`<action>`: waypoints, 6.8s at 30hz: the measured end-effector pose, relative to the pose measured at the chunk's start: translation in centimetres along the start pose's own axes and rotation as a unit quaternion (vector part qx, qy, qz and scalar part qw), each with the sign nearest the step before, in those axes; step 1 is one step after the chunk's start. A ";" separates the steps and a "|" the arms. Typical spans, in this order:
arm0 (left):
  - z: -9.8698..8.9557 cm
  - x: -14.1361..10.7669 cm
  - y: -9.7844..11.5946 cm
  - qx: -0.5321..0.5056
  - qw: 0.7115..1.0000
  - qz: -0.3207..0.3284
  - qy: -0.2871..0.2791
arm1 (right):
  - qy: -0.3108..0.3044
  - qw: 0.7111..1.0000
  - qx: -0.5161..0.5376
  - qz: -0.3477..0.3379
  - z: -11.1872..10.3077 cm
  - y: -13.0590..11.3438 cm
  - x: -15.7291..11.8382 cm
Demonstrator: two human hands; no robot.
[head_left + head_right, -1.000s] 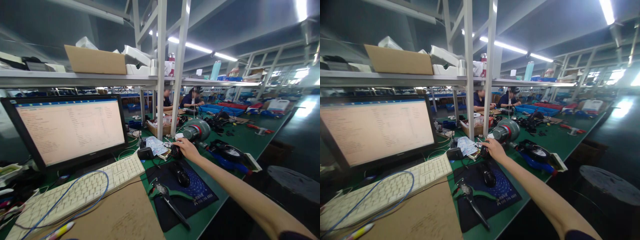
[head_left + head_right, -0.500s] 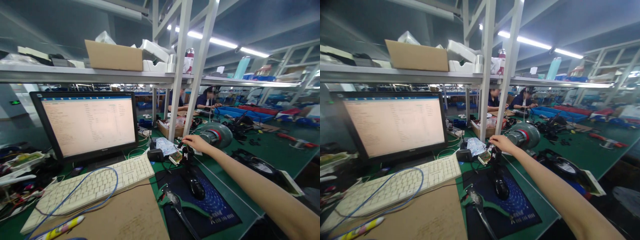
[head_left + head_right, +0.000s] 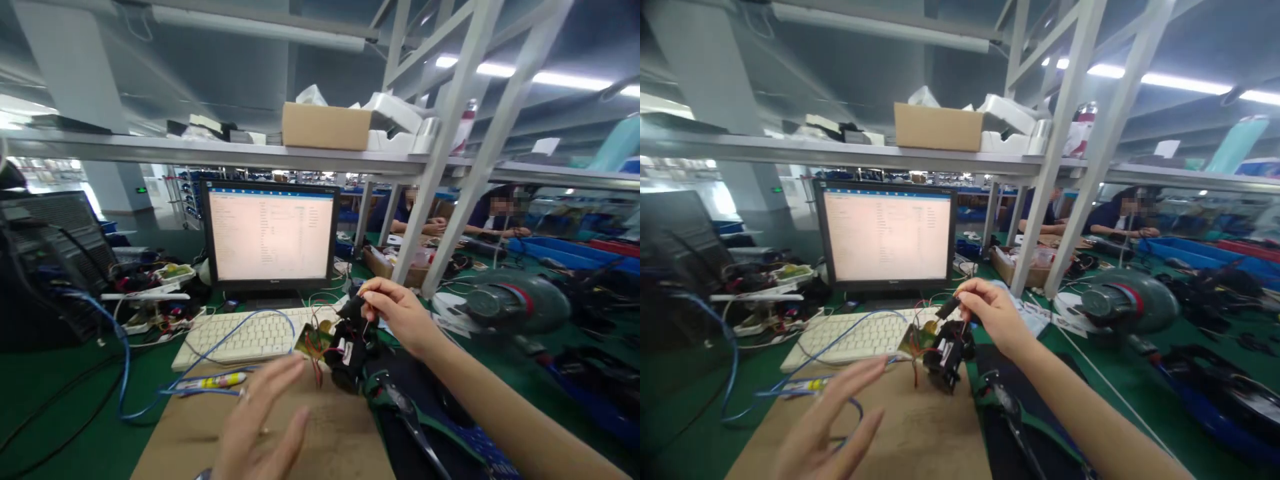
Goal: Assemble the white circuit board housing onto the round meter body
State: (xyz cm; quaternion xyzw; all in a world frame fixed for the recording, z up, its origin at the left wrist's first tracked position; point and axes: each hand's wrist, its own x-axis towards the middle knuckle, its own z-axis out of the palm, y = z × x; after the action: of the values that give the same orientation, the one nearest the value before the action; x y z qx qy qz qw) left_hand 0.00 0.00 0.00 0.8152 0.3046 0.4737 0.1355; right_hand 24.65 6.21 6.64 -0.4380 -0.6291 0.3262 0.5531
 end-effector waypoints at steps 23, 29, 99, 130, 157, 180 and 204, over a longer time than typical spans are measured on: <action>5.4 -0.6 -5.9 -0.544 0.750 -0.374 -0.039 | -0.001 0.999 -0.031 0.041 9.1 6.1 -6.2; 6.4 -1.1 -5.9 -0.590 0.694 -0.413 0.012 | -0.010 0.995 -0.101 0.009 9.2 6.2 -6.4; 4.9 -1.2 -5.8 -0.349 0.903 -0.251 -0.029 | -0.062 0.942 -0.234 -0.233 9.1 6.3 -8.7; 4.8 -0.2 -4.9 -0.434 0.831 -0.340 -0.083 | -0.031 0.981 -0.189 -0.043 10.3 5.7 -8.5; 4.5 -0.8 -4.6 -0.308 0.909 -0.268 -0.088 | -0.030 0.967 -0.201 -0.152 10.1 5.9 -8.8; 4.7 -1.0 -6.0 -0.252 0.900 -0.353 -0.032 | -0.053 0.859 -0.444 -0.250 7.9 7.4 -7.3; 4.4 -1.0 -5.6 -0.333 0.877 -0.342 -0.054 | -0.120 0.898 -0.373 -0.199 8.0 8.3 -7.4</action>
State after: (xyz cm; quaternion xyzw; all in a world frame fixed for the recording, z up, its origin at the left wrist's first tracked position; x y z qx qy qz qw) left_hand 1.35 4.00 -5.86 0.5909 0.3810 0.4268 0.5688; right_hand 18.36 3.37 -5.28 -0.4351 -0.8406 0.0010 0.3227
